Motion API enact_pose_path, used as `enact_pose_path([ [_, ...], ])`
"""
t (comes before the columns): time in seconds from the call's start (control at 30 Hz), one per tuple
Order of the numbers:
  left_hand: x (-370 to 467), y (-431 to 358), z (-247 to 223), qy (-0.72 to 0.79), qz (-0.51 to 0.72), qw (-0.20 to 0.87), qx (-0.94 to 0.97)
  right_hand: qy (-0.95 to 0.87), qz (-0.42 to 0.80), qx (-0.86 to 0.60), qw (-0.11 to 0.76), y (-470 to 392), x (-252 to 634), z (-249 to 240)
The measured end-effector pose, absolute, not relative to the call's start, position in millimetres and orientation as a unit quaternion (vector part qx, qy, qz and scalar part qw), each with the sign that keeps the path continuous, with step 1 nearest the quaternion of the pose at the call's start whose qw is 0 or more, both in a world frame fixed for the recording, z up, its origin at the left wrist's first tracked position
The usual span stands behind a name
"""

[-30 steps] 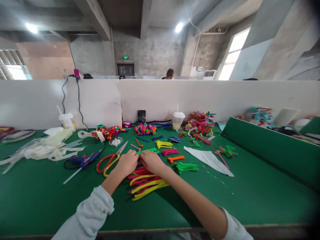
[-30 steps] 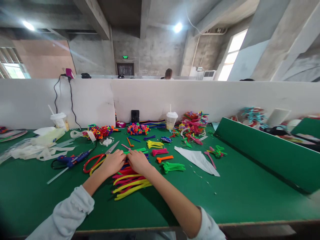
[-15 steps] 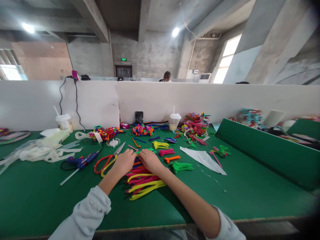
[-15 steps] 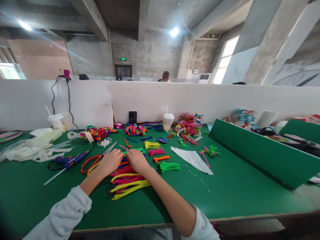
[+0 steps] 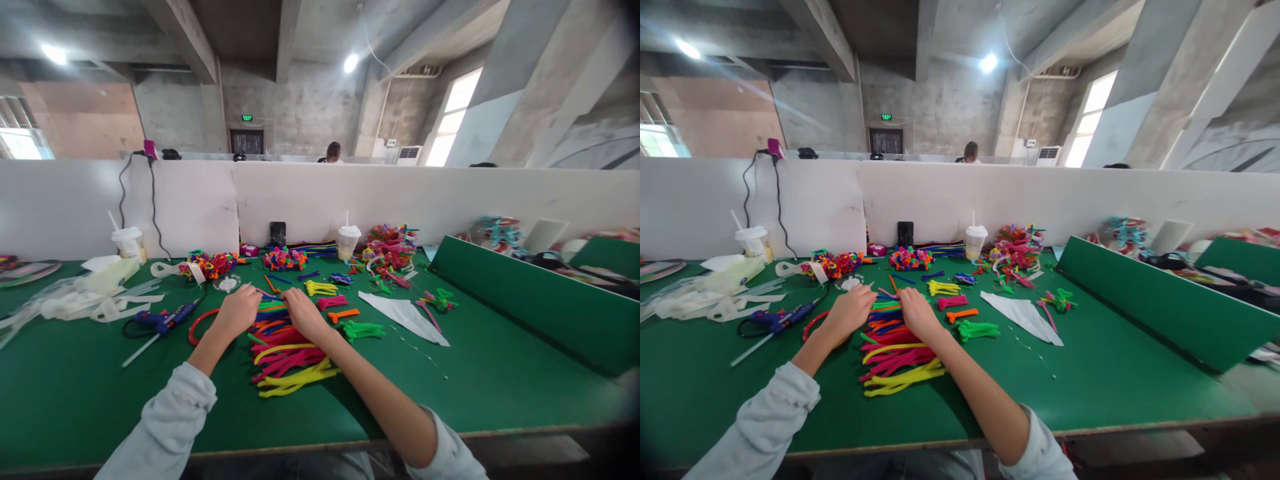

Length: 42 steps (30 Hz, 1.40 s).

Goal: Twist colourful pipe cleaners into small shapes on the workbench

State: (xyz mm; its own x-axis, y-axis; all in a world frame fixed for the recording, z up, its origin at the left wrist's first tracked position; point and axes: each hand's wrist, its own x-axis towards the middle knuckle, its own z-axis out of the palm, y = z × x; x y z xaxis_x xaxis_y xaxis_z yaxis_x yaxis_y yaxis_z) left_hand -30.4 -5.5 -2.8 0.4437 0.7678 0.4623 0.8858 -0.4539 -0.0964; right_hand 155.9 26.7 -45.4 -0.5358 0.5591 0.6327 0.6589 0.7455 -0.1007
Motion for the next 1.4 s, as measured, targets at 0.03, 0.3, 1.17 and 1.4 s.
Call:
enact_pose_path([
  [0.03, -30, -6, -3, -0.501, -0.189, 0.169, -0.827, -0.870, -0.069, -0.352, 0.337, 27, 156, -45],
  [0.3, -19, -5, -12, -0.495, -0.229, 0.220, -0.809, -0.832, 0.058, -0.345, 0.430, 24, 152, -41],
  [1.17, 0, -10, -5, -0.401, -0.558, -0.515, -0.513, -0.501, 0.713, -0.207, 0.445, 3, 139, -30],
  [1.4, -7, -7, -7, -0.484, -0.450, -0.326, -0.676, -0.536, 0.652, -0.219, 0.488, 5, 137, -34],
])
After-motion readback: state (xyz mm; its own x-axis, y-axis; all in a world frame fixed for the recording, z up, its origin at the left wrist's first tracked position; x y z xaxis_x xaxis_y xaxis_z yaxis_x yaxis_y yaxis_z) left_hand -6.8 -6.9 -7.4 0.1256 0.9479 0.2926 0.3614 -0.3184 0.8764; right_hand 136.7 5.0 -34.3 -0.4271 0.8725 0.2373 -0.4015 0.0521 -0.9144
